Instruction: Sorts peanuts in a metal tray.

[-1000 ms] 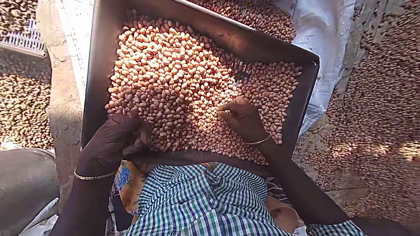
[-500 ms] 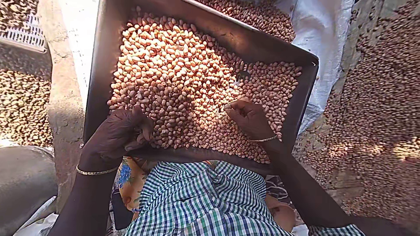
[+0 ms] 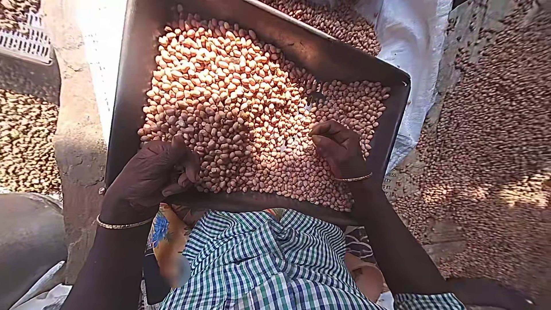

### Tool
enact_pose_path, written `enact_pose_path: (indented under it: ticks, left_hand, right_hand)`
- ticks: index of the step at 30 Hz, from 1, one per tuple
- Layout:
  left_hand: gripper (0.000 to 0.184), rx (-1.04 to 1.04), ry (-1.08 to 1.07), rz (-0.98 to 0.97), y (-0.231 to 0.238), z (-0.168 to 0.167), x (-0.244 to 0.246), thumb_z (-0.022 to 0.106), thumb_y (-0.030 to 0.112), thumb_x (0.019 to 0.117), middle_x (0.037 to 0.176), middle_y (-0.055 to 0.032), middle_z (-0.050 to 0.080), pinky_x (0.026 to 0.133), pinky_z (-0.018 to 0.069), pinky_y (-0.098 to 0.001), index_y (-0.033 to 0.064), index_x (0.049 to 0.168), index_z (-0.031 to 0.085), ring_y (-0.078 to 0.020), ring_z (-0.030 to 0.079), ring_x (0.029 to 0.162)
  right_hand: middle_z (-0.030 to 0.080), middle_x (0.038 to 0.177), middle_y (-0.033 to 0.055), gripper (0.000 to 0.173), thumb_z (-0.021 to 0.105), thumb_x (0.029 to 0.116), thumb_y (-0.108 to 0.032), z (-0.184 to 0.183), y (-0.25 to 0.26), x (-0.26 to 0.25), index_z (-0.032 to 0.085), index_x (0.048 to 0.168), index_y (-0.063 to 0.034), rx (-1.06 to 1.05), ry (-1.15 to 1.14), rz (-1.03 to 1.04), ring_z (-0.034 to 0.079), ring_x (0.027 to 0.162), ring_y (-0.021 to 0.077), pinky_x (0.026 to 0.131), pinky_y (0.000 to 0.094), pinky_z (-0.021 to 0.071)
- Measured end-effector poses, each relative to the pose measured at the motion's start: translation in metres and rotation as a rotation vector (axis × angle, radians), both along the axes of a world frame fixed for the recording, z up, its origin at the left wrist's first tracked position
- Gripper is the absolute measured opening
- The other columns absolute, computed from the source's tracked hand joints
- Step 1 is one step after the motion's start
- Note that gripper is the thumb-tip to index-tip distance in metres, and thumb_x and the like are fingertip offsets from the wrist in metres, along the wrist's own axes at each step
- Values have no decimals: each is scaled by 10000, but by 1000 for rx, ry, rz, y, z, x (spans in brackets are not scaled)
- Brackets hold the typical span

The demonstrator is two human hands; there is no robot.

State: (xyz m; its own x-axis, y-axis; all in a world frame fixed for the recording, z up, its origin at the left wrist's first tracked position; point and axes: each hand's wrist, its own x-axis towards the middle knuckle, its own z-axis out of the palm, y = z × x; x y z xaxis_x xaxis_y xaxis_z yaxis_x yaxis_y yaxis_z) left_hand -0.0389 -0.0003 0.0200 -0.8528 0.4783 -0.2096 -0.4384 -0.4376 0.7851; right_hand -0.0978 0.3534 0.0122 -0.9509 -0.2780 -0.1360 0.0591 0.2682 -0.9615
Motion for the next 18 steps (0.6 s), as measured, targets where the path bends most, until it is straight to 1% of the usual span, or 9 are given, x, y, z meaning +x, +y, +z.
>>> enact_pose_path:
  ticks: [2, 3, 5, 7, 10, 12, 14, 16, 18]
  left_hand:
    - [473, -15, -3, 15, 0, 1, 1, 499, 443, 1046, 594, 95, 632, 422, 403, -78, 163, 749, 738, 65, 508, 450]
    - [472, -13, -9, 24, 0, 1, 1, 501, 437, 1047, 590, 93, 629, 422, 407, -80, 159, 746, 736, 62, 511, 449]
    - [463, -1, -16, 27, 0, 1, 2, 508, 431, 1045, 589, 86, 626, 426, 416, -81, 153, 755, 739, 57, 517, 453]
    - [458, -4, -16, 25, 0, 1, 1, 514, 434, 1041, 589, 87, 628, 425, 410, -79, 155, 760, 745, 59, 512, 452]
    - [445, -7, 0, 18, 0, 1, 0, 521, 441, 1036, 592, 93, 630, 423, 405, -77, 165, 771, 748, 63, 509, 450]
    - [443, -17, 16, 29, -1, 0, 1, 522, 453, 1031, 594, 98, 631, 416, 397, -73, 171, 778, 750, 69, 501, 445]
    - [443, -16, 17, 21, -2, -2, 2, 519, 456, 1032, 598, 99, 633, 425, 405, -72, 171, 788, 754, 70, 509, 454]
    - [450, -24, 20, -6, -3, -2, 0, 510, 459, 1036, 604, 102, 632, 432, 412, -76, 171, 792, 755, 67, 514, 462]
    - [465, -44, 24, -15, -4, -3, -1, 497, 472, 1037, 607, 106, 633, 427, 415, -77, 176, 790, 757, 66, 516, 458]
  right_hand:
    - [556, 796, 59, 129, 653, 942, -47, 8, -17, 9, 740, 1006, 24, 516, 168, 92, 462, 666, 90, 621, 222, 397]
    - [610, 824, 166, 145, 659, 940, -45, 6, -23, 14, 754, 1010, 40, 687, 268, 161, 565, 683, 237, 627, 353, 479]
    - [621, 876, 241, 115, 643, 963, -24, 1, -29, 23, 713, 994, 62, 883, 388, 256, 661, 717, 383, 592, 474, 539]
    - [621, 892, 257, 96, 641, 958, -4, 4, -36, 26, 673, 961, 86, 1001, 391, 301, 681, 737, 412, 583, 497, 547]
    - [618, 773, 175, 93, 665, 927, -29, 10, -29, 15, 700, 927, 57, 851, 234, 268, 631, 638, 304, 570, 427, 517]
    - [506, 596, -88, 105, 639, 904, 4, 8, -7, 0, 692, 840, -59, 271, 24, 60, 431, 496, -25, 492, 134, 383]
    - [580, 663, -183, 251, 463, 949, -92, 2, 14, -3, 667, 873, -218, -265, -100, -96, 471, 533, -77, 496, 113, 385]
    - [598, 733, -182, 264, 401, 984, -145, 4, 26, 4, 643, 945, -243, -332, -126, -107, 491, 567, -70, 517, 116, 405]
    - [572, 704, -162, 187, 495, 973, -45, 13, 25, 17, 645, 934, -150, -79, -101, -96, 468, 559, -92, 522, 89, 397]
